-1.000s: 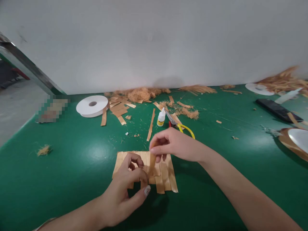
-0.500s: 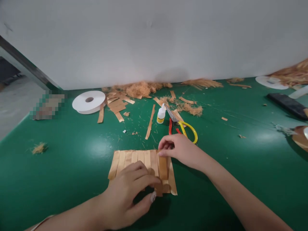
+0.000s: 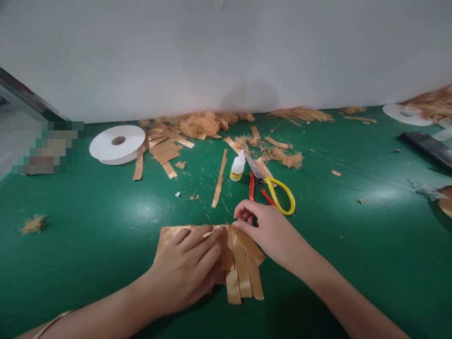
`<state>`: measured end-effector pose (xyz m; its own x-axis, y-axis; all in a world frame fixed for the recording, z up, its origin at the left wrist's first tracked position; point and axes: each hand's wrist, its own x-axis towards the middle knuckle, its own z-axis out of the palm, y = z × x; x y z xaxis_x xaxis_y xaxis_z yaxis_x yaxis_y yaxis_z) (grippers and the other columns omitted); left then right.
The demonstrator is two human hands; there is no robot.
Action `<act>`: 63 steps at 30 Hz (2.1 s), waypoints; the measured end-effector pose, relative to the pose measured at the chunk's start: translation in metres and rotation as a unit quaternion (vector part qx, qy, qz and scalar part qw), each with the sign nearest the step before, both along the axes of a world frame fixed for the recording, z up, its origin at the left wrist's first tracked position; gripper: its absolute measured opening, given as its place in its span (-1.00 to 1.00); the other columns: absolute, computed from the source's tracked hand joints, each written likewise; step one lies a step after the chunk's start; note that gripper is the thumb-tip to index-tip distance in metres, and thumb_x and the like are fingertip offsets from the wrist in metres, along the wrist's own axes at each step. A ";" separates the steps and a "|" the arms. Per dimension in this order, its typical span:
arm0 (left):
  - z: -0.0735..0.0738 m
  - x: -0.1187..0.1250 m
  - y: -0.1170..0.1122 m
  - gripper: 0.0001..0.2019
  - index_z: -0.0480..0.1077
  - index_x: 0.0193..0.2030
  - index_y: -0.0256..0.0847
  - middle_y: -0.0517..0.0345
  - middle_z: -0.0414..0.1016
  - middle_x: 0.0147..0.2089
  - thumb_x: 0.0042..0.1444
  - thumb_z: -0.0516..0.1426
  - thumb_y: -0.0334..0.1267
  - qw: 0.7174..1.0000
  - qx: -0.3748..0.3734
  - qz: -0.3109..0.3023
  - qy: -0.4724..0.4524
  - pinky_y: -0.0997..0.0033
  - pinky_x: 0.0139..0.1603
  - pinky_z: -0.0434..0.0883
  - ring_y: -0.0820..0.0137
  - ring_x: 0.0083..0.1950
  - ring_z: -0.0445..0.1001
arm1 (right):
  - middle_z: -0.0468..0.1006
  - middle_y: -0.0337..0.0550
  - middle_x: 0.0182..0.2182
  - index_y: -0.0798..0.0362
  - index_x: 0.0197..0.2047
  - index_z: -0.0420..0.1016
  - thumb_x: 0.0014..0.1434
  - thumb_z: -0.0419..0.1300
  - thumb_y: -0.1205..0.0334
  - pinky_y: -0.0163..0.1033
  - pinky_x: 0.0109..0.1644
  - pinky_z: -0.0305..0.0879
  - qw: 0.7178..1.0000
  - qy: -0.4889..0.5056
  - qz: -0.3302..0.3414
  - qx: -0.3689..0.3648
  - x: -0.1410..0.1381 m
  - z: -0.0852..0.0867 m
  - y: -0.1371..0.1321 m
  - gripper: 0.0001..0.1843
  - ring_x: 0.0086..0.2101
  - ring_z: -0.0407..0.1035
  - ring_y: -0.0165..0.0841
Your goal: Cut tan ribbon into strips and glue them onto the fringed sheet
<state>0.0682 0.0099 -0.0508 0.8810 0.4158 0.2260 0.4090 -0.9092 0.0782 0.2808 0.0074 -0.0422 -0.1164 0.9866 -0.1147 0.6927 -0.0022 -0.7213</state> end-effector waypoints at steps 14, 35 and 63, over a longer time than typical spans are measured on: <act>-0.006 -0.001 0.002 -0.64 0.29 0.04 -0.39 -0.10 0.31 0.16 0.23 -0.08 -0.21 0.999 0.031 -0.019 0.019 0.24 -0.15 0.24 0.18 0.11 0.24 | 0.34 -0.26 -0.53 0.00 -0.39 0.26 0.15 0.09 0.17 -0.34 -0.50 0.20 0.997 -0.027 -0.059 0.030 -0.016 -0.005 -0.010 -0.88 -0.52 0.24 -0.44; 0.019 0.019 -0.023 -0.63 -0.04 -0.45 -0.17 0.36 0.16 -0.46 0.01 0.19 -0.32 0.555 -0.741 0.180 -0.332 0.59 -0.47 0.19 0.58 -0.42 0.32 | 0.36 -0.25 -0.41 -0.03 -0.35 0.31 0.07 0.22 0.15 -0.40 -0.38 0.32 0.930 0.321 -0.161 0.077 -0.034 0.012 -0.032 -0.85 -0.41 0.32 -0.46; 0.001 0.005 -0.001 -0.89 0.29 -0.20 -0.29 0.02 0.49 -0.13 0.18 -0.03 -0.40 0.987 -0.091 -0.009 -0.131 0.20 -0.14 0.40 0.23 -0.08 0.36 | 0.56 -0.23 -0.35 -0.08 -0.33 0.59 0.05 0.20 0.03 -0.29 -0.28 0.36 0.972 0.099 -0.206 0.052 -0.001 -0.007 -0.041 -0.79 -0.32 0.42 -0.32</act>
<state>0.0733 0.0088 -0.0498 0.8097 0.4554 0.3701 0.3372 -0.8772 0.3417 0.2802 -0.0332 -0.0488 0.2816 0.9591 -0.0272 0.4965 -0.1699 -0.8513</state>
